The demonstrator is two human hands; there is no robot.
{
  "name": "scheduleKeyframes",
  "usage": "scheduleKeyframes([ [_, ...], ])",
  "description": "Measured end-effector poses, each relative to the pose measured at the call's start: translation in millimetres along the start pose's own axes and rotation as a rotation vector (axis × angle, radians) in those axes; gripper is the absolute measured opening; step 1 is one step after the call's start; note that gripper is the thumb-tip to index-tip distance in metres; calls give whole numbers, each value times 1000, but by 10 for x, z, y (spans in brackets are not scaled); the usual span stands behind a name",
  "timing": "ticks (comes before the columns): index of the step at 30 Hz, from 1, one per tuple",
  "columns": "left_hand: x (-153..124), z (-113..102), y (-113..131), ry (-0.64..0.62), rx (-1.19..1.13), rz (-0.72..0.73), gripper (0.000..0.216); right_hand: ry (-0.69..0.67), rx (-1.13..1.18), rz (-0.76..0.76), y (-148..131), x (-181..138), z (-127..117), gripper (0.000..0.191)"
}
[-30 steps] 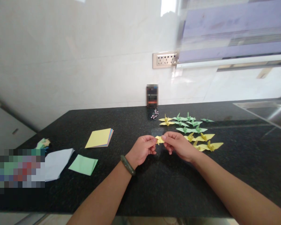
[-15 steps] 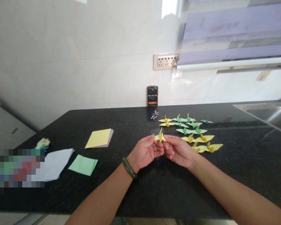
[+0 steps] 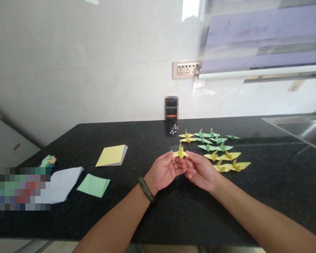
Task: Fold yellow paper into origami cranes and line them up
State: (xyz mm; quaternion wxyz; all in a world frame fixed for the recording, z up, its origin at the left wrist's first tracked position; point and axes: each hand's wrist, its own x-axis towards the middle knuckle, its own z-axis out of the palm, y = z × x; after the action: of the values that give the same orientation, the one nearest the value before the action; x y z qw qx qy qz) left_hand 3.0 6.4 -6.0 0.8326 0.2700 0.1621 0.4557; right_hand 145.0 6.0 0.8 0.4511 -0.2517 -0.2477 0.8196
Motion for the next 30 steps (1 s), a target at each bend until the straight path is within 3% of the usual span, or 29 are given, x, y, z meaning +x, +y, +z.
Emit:
scheduleKeyframes([
  [23,-8,54,-12,20,-43,31,33,57,11,-40,25,-18,27,18],
  [30,7,9,-32,27,103,49,24,58,-43,-82,37,2,30,21],
])
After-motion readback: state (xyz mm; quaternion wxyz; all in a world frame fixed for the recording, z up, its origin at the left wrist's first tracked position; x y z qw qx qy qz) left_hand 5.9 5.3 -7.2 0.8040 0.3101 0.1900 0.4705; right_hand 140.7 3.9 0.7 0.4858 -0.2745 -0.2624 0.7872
